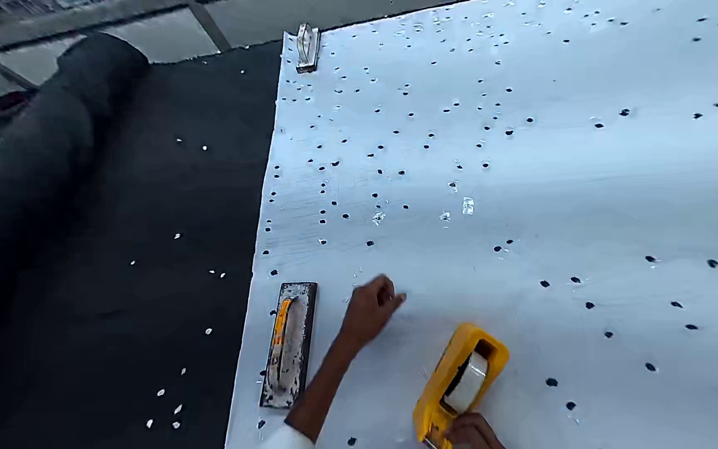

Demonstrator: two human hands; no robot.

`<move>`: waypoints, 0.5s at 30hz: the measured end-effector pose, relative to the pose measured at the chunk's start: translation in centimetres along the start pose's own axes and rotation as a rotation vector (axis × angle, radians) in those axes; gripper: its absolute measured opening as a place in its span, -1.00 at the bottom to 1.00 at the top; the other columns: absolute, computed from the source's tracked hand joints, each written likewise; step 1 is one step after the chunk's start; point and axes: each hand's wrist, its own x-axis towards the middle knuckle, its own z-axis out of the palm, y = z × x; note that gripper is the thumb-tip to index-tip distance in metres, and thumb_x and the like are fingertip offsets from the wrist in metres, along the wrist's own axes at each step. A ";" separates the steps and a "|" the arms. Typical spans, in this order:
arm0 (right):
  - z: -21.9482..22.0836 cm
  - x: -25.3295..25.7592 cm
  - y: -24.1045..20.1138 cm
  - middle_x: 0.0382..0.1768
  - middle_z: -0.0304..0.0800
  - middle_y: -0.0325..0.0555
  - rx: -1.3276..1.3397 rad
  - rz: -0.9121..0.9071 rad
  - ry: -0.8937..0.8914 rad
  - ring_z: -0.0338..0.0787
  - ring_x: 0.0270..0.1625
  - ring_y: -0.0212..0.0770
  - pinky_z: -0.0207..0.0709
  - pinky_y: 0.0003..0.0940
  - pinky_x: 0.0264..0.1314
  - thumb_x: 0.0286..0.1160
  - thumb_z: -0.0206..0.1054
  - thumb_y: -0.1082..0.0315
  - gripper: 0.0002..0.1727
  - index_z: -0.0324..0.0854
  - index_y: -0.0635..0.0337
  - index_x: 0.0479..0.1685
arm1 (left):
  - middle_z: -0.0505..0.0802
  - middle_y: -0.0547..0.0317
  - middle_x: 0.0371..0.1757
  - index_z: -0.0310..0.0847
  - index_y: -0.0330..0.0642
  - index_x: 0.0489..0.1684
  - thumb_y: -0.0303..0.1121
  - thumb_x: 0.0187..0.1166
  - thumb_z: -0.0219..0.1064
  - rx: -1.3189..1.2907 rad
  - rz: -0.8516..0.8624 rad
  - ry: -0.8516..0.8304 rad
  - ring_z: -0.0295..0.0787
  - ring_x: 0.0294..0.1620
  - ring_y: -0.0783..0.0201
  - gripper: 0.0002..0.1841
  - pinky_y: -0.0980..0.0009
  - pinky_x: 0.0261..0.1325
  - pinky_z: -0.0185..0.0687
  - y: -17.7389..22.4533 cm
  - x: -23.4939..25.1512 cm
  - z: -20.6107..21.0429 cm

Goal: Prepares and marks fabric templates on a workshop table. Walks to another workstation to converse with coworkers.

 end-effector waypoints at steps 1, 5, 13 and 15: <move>0.0 0.1 -0.2 0.06 0.75 0.06 -0.017 0.009 0.001 0.78 0.15 -0.19 0.73 -0.30 0.23 0.21 0.70 0.12 -0.54 0.74 0.27 -0.05 | 0.79 0.10 -0.42 0.70 -0.23 -0.11 -0.08 0.60 0.43 -0.076 -0.006 -0.075 0.76 -0.42 0.20 -0.67 0.16 -0.26 0.75 0.0 -3.6 1.6; 0.8 0.6 0.2 -0.04 0.78 -0.09 -0.113 -0.041 0.084 0.80 -0.03 -0.34 0.76 -0.45 0.00 0.26 0.64 0.15 -0.66 0.74 0.12 -0.09 | 0.85 0.19 -0.03 0.80 -0.12 -0.01 0.04 0.60 0.39 -0.286 -0.054 -0.201 0.80 -0.12 0.35 -0.61 0.37 -0.19 0.75 0.9 -14.6 5.7; 1.2 0.9 0.7 0.03 0.77 -0.13 -0.112 -0.076 0.114 0.79 -0.04 -0.37 0.74 -0.46 -0.01 0.34 0.59 0.13 -0.68 0.75 0.09 -0.04 | 0.80 0.19 -0.01 0.86 -0.07 -0.24 -0.10 0.51 0.48 -0.298 -0.028 0.049 0.74 -0.07 0.37 -0.77 0.47 -0.23 0.64 3.8 -18.3 7.2; 1.3 0.8 0.7 0.02 0.77 -0.13 -0.121 -0.069 0.124 0.79 -0.05 -0.37 0.75 -0.46 -0.02 0.34 0.58 0.12 -0.68 0.77 0.10 -0.04 | 0.85 0.28 -0.12 0.83 -0.08 -0.22 -0.12 0.56 0.43 -0.280 -0.062 0.072 0.77 -0.14 0.39 -0.77 0.44 -0.19 0.66 4.9 -19.9 6.0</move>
